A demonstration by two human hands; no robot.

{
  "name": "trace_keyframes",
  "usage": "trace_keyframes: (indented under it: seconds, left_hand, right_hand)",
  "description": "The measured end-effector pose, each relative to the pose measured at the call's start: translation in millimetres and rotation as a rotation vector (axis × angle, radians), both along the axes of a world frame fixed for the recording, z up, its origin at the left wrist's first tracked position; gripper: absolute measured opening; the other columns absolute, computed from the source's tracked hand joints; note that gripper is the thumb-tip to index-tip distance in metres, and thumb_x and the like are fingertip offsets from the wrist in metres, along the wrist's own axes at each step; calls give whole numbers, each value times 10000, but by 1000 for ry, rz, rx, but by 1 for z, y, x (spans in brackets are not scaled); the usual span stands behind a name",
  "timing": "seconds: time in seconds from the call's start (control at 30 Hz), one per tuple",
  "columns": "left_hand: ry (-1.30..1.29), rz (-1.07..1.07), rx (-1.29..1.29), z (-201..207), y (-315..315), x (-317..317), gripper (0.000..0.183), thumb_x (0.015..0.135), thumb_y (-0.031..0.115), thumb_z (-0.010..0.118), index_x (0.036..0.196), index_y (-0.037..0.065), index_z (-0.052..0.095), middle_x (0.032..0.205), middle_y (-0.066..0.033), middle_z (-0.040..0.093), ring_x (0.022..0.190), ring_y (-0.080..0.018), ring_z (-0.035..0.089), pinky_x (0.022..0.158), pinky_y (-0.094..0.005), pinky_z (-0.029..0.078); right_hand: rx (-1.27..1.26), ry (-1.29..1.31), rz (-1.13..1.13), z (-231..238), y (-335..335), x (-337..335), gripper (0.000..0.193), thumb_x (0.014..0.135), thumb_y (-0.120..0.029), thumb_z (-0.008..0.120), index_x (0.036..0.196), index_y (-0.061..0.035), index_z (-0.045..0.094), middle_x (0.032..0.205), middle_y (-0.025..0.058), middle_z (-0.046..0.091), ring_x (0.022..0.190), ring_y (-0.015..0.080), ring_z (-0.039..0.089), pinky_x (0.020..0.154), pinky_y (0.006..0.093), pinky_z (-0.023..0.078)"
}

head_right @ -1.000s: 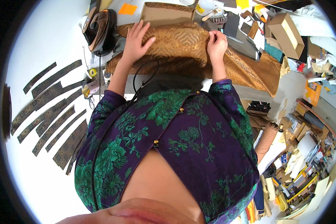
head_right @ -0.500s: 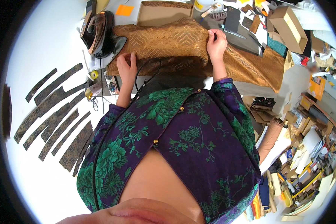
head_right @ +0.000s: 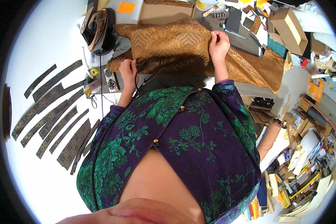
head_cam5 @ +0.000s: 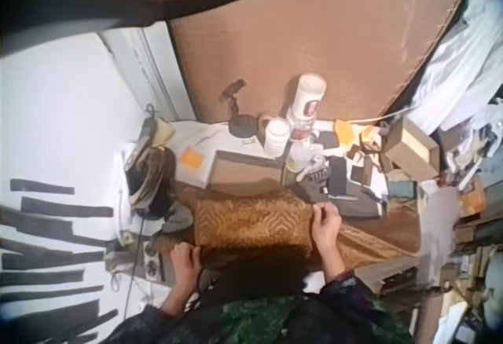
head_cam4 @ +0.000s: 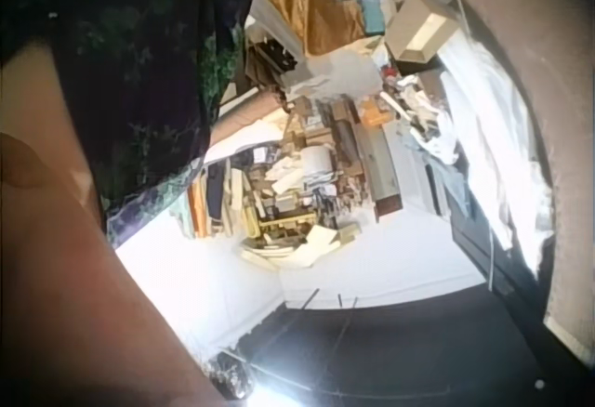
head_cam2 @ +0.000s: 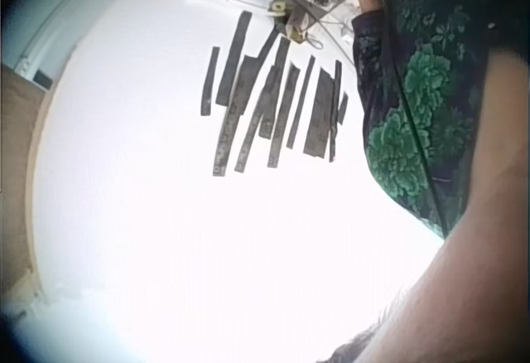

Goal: The person cuts a piece of cardboard with scissors, then places a patterned fabric over it and trims the fabric edges. The person repeatedly folds and aligns the fabric, then cuts along the edges to shape it.

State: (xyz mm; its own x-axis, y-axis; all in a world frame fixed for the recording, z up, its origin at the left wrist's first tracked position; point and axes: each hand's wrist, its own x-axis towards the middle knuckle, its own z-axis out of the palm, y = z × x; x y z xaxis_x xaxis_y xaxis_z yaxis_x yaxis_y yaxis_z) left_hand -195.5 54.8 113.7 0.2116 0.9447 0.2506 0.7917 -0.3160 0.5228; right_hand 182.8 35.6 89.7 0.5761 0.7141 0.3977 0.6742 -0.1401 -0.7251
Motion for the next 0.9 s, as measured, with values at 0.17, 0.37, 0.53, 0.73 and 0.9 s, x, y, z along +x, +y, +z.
trace_keyframes:
  seconds: [0.17, 0.37, 0.53, 0.73, 0.9]
  left_hand:
    - [22, -20, -67, 17, 4, 2, 213, 927, 215, 653, 849, 65, 524, 830, -92, 516, 813, -298, 499, 746, -416, 356]
    - [-108, -213, 226, 56, 65, 35, 284, 912, 213, 661, 1102, 22, 574, 1164, -160, 560, 1076, -368, 518, 959, -470, 394]
    - [137, -593, 188, 38, 107, 77, 470, 966, 331, 566, 1369, 92, 532, 1473, -145, 462, 1373, -352, 400, 1151, -490, 289]
    - [292, -421, 247, 16, 81, 82, 524, 970, 384, 542, 1432, 139, 500, 1497, -127, 450, 1398, -312, 393, 1151, -562, 260]
    - [280, -329, 244, 20, 63, 84, 453, 955, 336, 577, 1357, 127, 561, 1448, -111, 501, 1372, -298, 427, 1144, -515, 285]
  right_hand:
    - [-4, -1, -2, -1, -1, -1, 128, 898, -144, 690, 835, -36, 660, 828, 131, 672, 796, 337, 632, 741, 412, 505]
    - [-2, 19, 15, -2, -1, 0, 124, 900, -142, 687, 840, -36, 662, 832, 131, 676, 799, 333, 631, 743, 407, 505]
    - [-4, 28, 23, 0, 2, 0, 119, 901, -132, 679, 837, -33, 663, 838, 128, 679, 813, 327, 634, 758, 401, 503]
    - [7, 37, 14, 1, 3, -1, 118, 893, -129, 682, 832, -30, 661, 847, 122, 675, 829, 326, 636, 779, 399, 500]
    - [3, 49, 14, -7, 4, 0, 106, 889, -128, 687, 844, -34, 668, 849, 122, 676, 840, 321, 639, 778, 399, 501]
